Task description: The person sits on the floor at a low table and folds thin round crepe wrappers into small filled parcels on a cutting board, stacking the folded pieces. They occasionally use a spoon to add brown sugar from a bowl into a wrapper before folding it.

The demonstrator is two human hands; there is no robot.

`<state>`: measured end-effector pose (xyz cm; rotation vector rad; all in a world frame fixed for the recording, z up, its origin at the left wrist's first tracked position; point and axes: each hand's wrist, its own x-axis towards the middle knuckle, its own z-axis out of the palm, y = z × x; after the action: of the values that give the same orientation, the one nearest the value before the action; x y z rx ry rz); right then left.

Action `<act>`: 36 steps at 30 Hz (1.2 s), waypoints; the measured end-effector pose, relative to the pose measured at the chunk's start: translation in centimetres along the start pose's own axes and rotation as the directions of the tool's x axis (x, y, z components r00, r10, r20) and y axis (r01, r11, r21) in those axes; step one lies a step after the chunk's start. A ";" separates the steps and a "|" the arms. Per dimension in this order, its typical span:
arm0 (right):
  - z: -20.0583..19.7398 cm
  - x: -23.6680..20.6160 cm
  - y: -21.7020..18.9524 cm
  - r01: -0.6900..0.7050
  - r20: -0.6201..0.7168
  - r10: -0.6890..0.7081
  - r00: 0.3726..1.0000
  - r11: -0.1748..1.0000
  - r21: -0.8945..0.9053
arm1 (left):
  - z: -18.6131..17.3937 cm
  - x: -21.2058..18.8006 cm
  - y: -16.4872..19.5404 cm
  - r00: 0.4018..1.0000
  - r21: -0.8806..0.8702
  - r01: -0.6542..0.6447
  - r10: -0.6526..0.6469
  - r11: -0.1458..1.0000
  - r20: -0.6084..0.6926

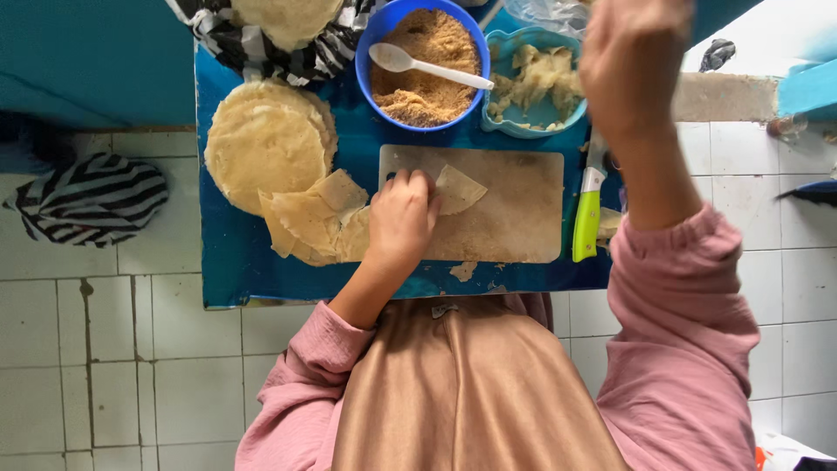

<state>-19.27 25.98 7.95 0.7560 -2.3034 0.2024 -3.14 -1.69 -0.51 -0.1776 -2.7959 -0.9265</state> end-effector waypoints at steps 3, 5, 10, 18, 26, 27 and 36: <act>0.5 -1.0 -6.2 -0.115 0.157 0.063 0.986 0.930 0.349 | 0.4 0.3 0.5 0.998 0.053 -0.056 0.058 0.997 -0.038; 2.3 -0.5 -8.7 -0.317 0.317 0.163 0.934 0.786 0.531 | 0.9 0.4 1.4 0.993 0.071 -0.083 0.088 0.994 -0.077; 4.4 1.3 -8.9 -0.468 0.389 0.274 0.880 0.648 0.601 | 1.7 1.3 4.3 0.986 -0.312 -0.080 0.122 0.947 0.117; 3.3 3.3 -9.8 -0.382 0.243 0.302 0.922 0.599 0.704 | 2.5 2.1 6.4 0.988 -0.609 -0.094 0.149 0.787 0.041; 6.4 6.0 -14.4 -0.279 0.239 0.145 0.960 0.561 0.779 | 2.7 1.5 4.9 0.996 -0.311 -0.023 0.047 0.950 0.070; 6.6 6.0 -14.4 -0.334 0.275 0.191 0.942 0.493 0.804 | 2.7 1.4 4.7 0.997 -0.303 -0.038 0.056 0.952 0.050; 5.3 3.7 -10.0 -0.426 0.334 0.391 0.858 0.177 0.887 | 3.2 0.7 3.5 0.995 -0.277 -0.102 0.101 0.955 -0.018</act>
<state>-18.75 14.25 5.81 0.5767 -2.1722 2.0142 -3.67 3.10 -0.86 -0.3552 -2.6123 -1.2880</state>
